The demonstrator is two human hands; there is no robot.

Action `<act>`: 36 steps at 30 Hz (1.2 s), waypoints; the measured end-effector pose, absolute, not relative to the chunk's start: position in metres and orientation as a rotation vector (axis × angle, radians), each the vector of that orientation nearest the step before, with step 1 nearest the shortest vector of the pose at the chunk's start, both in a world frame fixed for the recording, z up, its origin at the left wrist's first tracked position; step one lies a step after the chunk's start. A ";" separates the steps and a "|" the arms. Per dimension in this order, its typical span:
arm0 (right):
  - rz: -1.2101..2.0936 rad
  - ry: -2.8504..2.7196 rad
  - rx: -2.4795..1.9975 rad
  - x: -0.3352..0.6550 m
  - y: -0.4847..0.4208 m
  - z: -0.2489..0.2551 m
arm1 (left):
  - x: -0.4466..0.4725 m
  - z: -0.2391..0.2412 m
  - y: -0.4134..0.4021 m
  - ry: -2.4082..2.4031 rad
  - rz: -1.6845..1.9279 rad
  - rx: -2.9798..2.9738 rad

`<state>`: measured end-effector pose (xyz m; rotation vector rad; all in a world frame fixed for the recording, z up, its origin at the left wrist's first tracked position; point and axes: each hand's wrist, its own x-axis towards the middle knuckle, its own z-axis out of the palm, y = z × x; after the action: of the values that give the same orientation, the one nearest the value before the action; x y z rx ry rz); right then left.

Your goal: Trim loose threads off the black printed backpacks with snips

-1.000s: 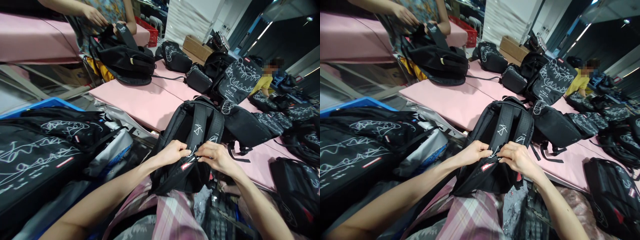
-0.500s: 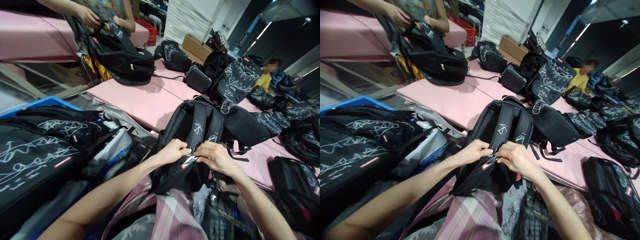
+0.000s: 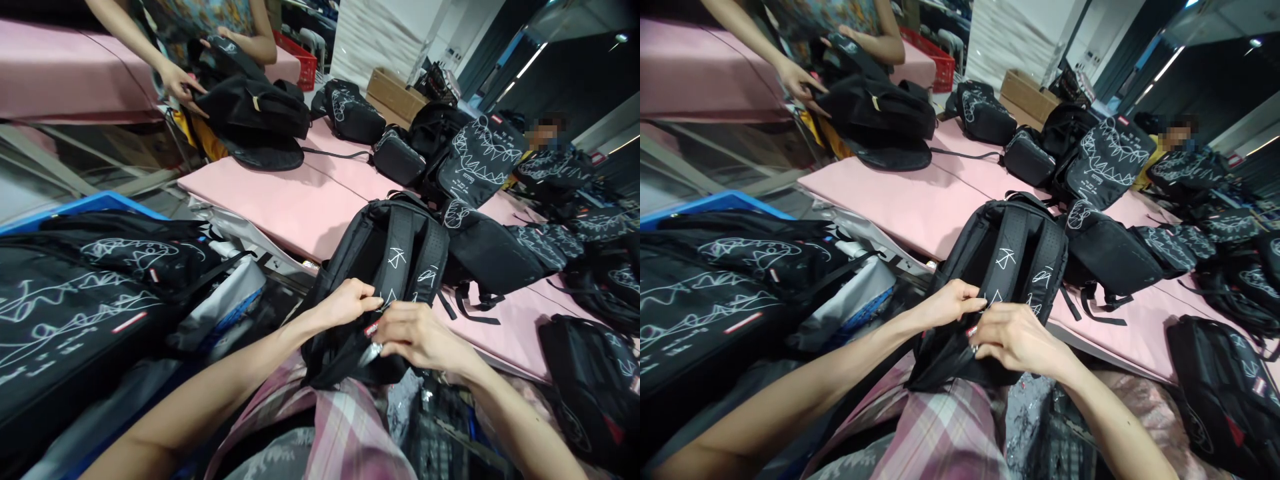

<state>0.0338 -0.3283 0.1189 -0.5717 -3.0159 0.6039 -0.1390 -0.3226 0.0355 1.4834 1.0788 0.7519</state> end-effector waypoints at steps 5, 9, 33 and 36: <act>0.466 -2.812 -0.776 0.052 -0.325 0.113 | -0.143 0.035 -0.317 1.053 0.777 1.420; 0.195 -2.791 -0.857 0.058 -0.324 0.101 | -0.141 0.035 -0.314 1.045 0.772 1.403; 0.685 -1.626 -1.435 0.115 -0.269 0.045 | -0.174 -0.001 -0.265 1.277 0.830 1.164; 0.702 -1.435 -1.601 0.144 -0.261 0.009 | -0.197 -0.016 -0.244 1.348 0.794 1.150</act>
<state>0.1440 -0.2612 0.0086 -1.6012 -1.4351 0.7025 -0.1969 -0.2442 -0.0156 1.1502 1.3482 0.7939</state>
